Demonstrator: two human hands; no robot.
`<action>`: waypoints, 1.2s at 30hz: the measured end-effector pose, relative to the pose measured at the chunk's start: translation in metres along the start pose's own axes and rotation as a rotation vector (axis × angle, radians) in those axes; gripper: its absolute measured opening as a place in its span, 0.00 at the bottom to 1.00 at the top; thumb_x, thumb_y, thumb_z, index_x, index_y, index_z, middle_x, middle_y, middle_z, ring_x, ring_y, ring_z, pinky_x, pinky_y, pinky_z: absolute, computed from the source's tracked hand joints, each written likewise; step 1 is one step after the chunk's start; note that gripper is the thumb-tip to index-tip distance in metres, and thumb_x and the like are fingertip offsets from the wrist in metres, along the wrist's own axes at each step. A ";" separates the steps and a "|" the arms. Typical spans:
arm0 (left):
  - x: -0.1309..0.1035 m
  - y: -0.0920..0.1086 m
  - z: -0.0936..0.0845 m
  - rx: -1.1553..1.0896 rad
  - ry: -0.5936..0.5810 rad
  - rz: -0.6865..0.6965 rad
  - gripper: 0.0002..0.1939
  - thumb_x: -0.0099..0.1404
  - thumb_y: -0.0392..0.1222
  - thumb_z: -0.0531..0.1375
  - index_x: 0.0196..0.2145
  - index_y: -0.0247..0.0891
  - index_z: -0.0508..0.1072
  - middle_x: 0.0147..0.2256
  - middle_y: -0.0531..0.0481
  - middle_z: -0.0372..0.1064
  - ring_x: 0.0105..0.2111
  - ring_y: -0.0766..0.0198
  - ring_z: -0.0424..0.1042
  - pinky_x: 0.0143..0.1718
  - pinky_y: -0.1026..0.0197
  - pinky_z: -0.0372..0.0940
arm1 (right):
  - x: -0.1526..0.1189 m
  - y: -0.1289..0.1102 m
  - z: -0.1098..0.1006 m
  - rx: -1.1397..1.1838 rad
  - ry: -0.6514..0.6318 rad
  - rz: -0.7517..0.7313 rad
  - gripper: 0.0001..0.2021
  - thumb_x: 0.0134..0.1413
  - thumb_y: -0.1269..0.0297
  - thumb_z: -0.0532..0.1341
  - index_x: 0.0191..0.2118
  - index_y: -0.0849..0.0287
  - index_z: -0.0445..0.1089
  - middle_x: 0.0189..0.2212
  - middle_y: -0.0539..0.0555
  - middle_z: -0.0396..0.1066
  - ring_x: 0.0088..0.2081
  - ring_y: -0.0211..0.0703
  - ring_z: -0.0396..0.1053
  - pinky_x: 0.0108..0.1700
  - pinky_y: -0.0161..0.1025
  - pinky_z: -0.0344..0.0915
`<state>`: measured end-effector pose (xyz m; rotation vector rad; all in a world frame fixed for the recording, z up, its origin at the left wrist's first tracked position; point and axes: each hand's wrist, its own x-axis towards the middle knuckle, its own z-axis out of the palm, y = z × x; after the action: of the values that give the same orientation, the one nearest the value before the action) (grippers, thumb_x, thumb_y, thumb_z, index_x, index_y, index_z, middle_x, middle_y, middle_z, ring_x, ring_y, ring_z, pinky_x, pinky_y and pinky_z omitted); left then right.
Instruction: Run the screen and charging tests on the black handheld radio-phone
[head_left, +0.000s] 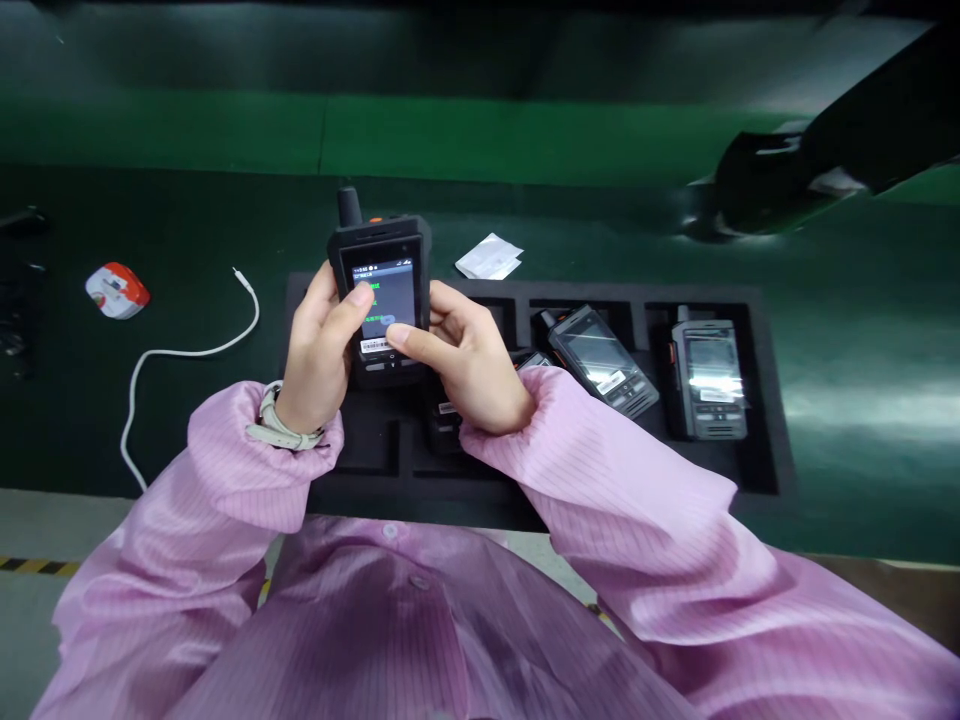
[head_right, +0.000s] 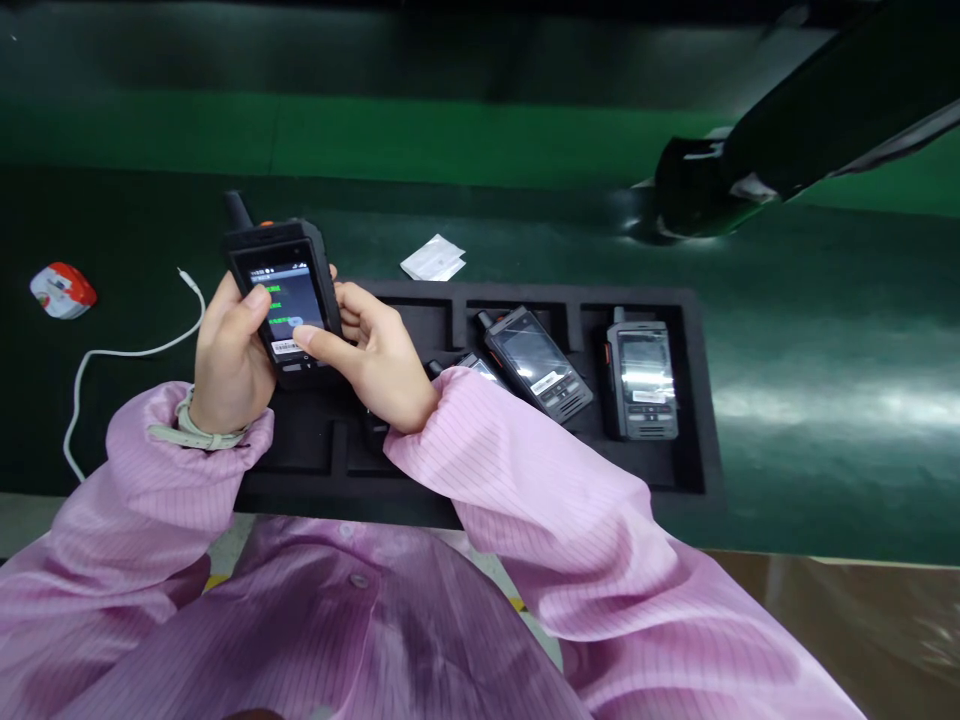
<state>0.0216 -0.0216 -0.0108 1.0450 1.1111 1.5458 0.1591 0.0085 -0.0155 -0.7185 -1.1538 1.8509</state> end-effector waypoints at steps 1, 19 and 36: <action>0.000 0.000 0.000 -0.002 0.013 -0.005 0.18 0.68 0.52 0.62 0.51 0.42 0.77 0.52 0.47 0.77 0.62 0.49 0.71 0.63 0.52 0.66 | 0.000 0.000 0.000 -0.003 -0.003 0.002 0.22 0.44 0.51 0.76 0.41 0.56 0.72 0.41 0.49 0.78 0.48 0.44 0.76 0.55 0.41 0.72; 0.000 0.003 0.003 -0.067 -0.076 -0.008 0.20 0.64 0.50 0.64 0.51 0.41 0.75 0.51 0.46 0.76 0.64 0.46 0.67 0.64 0.51 0.64 | 0.000 -0.001 0.001 0.037 0.028 0.030 0.23 0.44 0.50 0.76 0.41 0.56 0.72 0.42 0.49 0.79 0.48 0.45 0.76 0.54 0.42 0.73; -0.002 0.011 0.010 -0.193 0.037 -0.291 0.20 0.74 0.54 0.54 0.41 0.37 0.78 0.48 0.44 0.79 0.65 0.50 0.67 0.64 0.51 0.66 | 0.000 -0.002 0.002 0.027 0.051 0.000 0.22 0.44 0.48 0.75 0.40 0.54 0.72 0.42 0.50 0.79 0.50 0.48 0.76 0.55 0.45 0.74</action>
<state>0.0294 -0.0238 0.0024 0.6939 1.0629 1.4098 0.1580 0.0085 -0.0129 -0.7461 -1.0945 1.8343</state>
